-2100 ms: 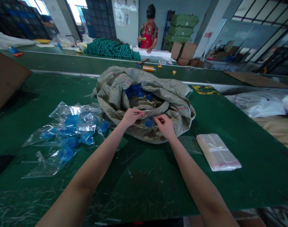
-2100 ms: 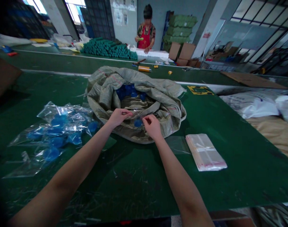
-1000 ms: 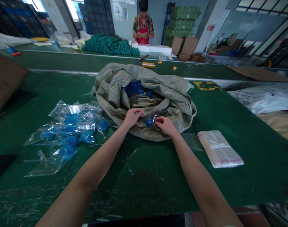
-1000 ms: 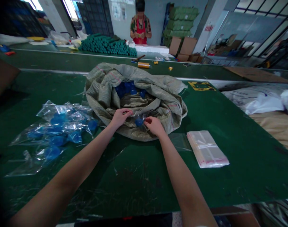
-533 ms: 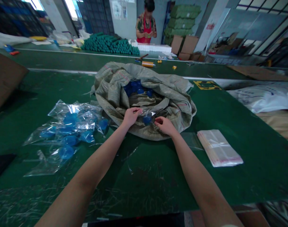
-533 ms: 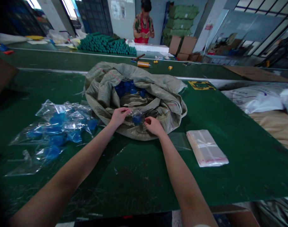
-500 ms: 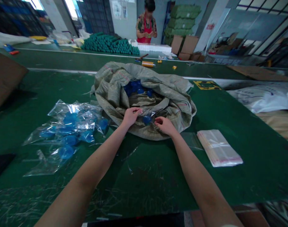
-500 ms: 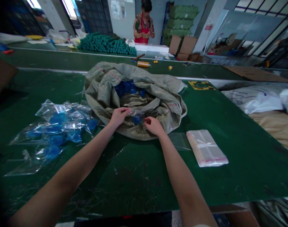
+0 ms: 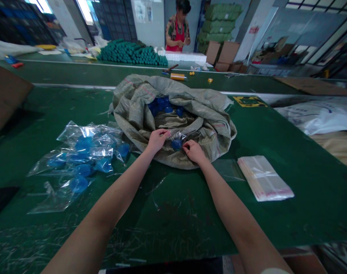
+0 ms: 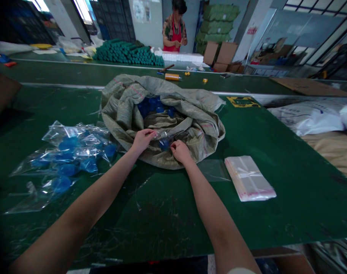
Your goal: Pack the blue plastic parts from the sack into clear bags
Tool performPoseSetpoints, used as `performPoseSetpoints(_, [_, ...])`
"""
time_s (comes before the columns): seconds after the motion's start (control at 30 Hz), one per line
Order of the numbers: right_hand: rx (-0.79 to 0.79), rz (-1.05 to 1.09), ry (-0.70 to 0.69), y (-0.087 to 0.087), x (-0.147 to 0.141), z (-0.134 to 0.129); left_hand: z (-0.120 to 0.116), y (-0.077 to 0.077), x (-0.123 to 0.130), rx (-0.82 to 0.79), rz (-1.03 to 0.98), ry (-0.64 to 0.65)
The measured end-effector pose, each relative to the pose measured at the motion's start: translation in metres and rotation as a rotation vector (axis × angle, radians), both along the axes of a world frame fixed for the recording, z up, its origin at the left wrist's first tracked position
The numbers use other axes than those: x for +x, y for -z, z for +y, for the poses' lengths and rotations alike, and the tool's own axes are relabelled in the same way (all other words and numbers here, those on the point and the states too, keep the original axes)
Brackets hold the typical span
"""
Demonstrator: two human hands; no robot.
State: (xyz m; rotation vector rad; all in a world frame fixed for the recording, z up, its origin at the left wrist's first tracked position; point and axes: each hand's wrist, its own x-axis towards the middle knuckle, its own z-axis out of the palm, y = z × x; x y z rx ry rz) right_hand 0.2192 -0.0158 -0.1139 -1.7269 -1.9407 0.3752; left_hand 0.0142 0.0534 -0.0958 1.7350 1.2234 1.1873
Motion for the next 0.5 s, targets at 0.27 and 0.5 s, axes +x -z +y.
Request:
performPoseSetpoints(0.27, [-0.113,0.124,-0.006,-0.010,0.013,-0.001,0.002,0.008,0.001,-0.060,-0.075,0.027])
performPoseSetpoints(0.5, [0.000,0.707,0.088,-0.024,0.002,0.025,-0.007,-0.003,0.004,-0.098,-0.127,0.057])
